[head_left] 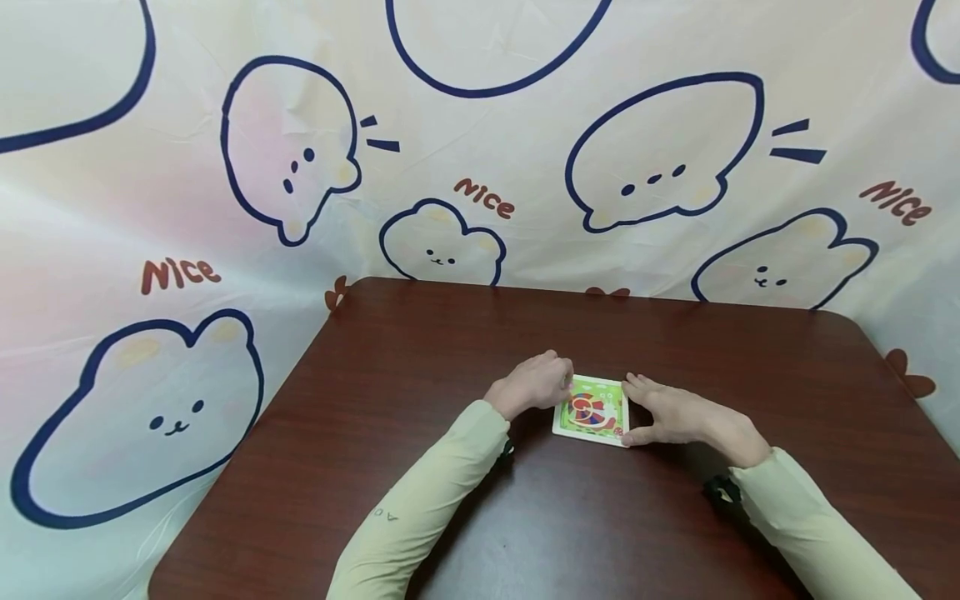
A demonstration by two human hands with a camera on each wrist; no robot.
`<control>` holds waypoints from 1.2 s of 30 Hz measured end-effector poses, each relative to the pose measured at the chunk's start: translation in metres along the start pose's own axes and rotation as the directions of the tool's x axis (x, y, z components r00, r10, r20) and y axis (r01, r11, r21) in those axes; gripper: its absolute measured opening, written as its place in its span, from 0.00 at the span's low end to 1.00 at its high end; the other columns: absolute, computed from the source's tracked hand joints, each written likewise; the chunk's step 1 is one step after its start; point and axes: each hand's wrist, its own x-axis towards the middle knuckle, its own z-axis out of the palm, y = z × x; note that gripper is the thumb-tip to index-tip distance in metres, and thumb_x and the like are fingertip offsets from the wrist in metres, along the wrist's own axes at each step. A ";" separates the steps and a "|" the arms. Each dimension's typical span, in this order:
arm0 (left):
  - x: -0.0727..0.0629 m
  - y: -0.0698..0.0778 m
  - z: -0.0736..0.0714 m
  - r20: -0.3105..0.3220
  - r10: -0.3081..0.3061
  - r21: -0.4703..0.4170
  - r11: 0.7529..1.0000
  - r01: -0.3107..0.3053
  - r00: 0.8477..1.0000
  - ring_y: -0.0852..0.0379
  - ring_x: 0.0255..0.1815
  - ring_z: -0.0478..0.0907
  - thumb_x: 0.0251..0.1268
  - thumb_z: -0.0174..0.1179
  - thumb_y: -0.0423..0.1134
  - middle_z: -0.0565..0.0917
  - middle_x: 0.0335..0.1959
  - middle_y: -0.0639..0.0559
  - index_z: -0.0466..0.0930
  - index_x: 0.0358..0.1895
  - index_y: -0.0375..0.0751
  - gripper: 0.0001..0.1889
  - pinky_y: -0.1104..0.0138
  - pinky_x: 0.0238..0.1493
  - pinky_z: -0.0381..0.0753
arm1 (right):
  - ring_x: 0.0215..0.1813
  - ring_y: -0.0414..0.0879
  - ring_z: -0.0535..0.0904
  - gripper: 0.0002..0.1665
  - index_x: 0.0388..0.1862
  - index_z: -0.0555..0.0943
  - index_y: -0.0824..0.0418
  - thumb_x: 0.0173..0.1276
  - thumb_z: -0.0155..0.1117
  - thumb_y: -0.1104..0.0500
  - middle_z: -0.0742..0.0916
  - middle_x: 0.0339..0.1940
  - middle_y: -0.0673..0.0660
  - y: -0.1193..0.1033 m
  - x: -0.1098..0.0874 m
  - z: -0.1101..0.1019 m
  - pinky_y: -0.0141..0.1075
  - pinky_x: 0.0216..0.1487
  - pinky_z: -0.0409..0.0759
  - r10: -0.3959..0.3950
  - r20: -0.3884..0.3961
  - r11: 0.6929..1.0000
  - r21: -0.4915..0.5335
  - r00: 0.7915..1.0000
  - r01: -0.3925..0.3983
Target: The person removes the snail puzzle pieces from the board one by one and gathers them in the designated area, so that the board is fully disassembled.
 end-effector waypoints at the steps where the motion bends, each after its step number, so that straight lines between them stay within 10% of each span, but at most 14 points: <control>1: 0.000 0.000 0.000 0.000 0.001 0.002 1.000 -0.001 1.000 0.60 0.40 0.70 0.65 0.63 0.46 0.79 0.39 0.54 0.81 0.49 0.45 0.13 0.69 0.39 0.72 | 0.79 0.67 0.51 0.63 0.75 0.58 0.69 0.55 0.68 0.30 0.58 0.77 0.73 0.000 0.000 0.000 0.60 0.73 0.56 -0.003 0.000 1.000 0.000 1.000 0.003; 16: 0.007 0.005 -0.001 0.002 0.009 0.044 0.999 -0.009 1.000 0.59 0.36 0.71 0.67 0.61 0.44 0.77 0.33 0.53 0.81 0.37 0.43 0.08 0.70 0.31 0.70 | 0.79 0.67 0.50 0.63 0.76 0.57 0.66 0.54 0.69 0.30 0.57 0.78 0.72 0.000 0.002 -0.001 0.62 0.73 0.56 0.016 0.009 1.000 0.006 1.000 -0.016; 36: 0.006 0.010 0.000 0.047 -0.054 0.059 0.997 0.051 0.997 0.56 0.40 0.73 0.71 0.56 0.44 0.78 0.49 0.46 0.76 0.57 0.38 0.17 0.68 0.39 0.74 | 0.76 0.67 0.58 0.48 0.73 0.66 0.65 0.63 0.66 0.38 0.63 0.77 0.68 -0.010 -0.001 0.002 0.61 0.68 0.65 -0.073 -0.018 0.994 -0.080 0.997 0.071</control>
